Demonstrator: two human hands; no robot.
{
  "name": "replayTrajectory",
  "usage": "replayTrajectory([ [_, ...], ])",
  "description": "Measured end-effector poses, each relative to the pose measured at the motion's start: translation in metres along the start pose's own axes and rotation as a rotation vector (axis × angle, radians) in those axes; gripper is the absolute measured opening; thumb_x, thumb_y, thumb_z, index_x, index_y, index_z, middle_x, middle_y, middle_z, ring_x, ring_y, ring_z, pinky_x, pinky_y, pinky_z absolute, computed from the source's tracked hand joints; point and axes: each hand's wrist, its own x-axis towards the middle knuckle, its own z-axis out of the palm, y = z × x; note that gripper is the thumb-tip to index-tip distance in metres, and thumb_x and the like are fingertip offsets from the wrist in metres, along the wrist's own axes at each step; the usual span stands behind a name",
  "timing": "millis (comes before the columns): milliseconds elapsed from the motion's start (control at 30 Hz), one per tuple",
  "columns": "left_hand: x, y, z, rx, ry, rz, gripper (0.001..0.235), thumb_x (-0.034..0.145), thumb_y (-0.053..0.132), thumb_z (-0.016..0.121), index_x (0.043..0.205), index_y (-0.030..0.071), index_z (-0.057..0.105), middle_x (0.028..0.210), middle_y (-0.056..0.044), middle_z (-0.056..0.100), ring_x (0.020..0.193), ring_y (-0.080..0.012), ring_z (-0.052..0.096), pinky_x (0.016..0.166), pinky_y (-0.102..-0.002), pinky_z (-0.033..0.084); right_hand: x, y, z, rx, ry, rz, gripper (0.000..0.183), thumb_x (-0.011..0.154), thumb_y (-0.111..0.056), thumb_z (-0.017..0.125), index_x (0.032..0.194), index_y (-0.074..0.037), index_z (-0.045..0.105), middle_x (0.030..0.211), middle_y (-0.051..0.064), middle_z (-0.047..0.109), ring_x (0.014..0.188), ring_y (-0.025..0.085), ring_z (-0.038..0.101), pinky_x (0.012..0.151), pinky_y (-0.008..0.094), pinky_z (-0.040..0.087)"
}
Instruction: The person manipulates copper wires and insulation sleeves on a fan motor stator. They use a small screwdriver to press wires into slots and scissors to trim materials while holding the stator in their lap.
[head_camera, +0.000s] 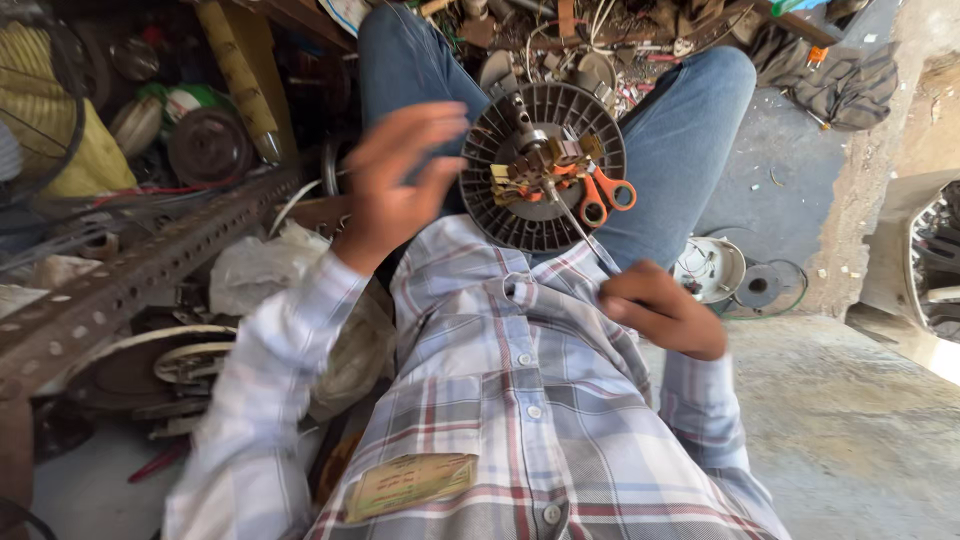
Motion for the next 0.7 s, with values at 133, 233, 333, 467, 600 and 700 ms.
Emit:
replayTrajectory([
  [133,-0.128,-0.043,0.001,0.304,0.234,-0.296,0.015,0.105,0.009,0.066,0.115,-0.002,0.070,0.121,-0.015,0.069,0.113,-0.0359,0.068,0.101,-0.045,0.053,-0.049,0.026,-0.009,0.295,0.450,-0.254,0.030,0.107,-0.024,0.058,0.088,-0.003,0.051,0.074,0.014,0.052,0.061,0.026,0.049,0.058,0.041,0.040],
  [233,-0.228,-0.068,0.011,0.619,0.011,-0.394,0.010,0.101,0.010,0.065,0.106,0.006,0.072,0.126,-0.008,0.068,0.114,-0.0307,0.063,0.100,-0.046,0.047,-0.045,0.042,-0.014,0.477,0.765,-0.183,0.042,0.113,-0.031,0.056,0.081,-0.009,0.041,0.065,0.001,0.038,0.053,0.013,0.035,0.052,0.031,0.028],
  [333,-0.281,-0.077,0.021,0.778,-0.261,-0.462,0.021,0.090,0.010,0.065,0.109,0.010,0.072,0.139,-0.005,0.065,0.124,-0.0298,0.058,0.099,-0.050,0.041,-0.022,0.048,-0.010,0.318,0.864,-0.120,0.048,0.114,-0.037,0.054,0.079,-0.010,0.034,0.063,-0.004,0.029,0.051,0.006,0.026,0.049,0.025,0.021],
  [467,-0.290,-0.067,0.027,0.753,-0.364,-0.473,0.036,0.081,0.011,0.065,0.117,0.009,0.071,0.142,-0.007,0.060,0.128,-0.0310,0.052,0.100,-0.057,0.034,-0.004,0.043,0.005,0.085,0.867,-0.073,0.050,0.115,-0.038,0.052,0.079,-0.009,0.033,0.066,-0.001,0.030,0.053,0.007,0.026,0.049,0.025,0.020],
  [600,-0.279,-0.058,0.025,0.727,-0.339,-0.433,0.039,0.082,0.011,0.066,0.121,0.006,0.069,0.144,-0.011,0.059,0.130,-0.0314,0.051,0.103,-0.055,0.034,-0.007,0.049,0.002,0.125,0.898,-0.099,0.048,0.116,-0.036,0.050,0.080,-0.009,0.035,0.062,-0.001,0.032,0.055,0.006,0.027,0.051,0.025,0.021],
  [700,-0.278,-0.051,0.022,0.653,-0.243,-0.487,0.030,0.081,0.012,0.068,0.110,0.004,0.066,0.143,-0.016,0.058,0.133,-0.0344,0.051,0.106,-0.055,0.035,-0.018,0.063,-0.008,0.101,0.973,-0.088,0.030,0.118,-0.033,0.051,0.099,-0.011,0.044,0.064,-0.002,0.034,0.052,0.004,0.029,0.048,0.023,0.024],
])
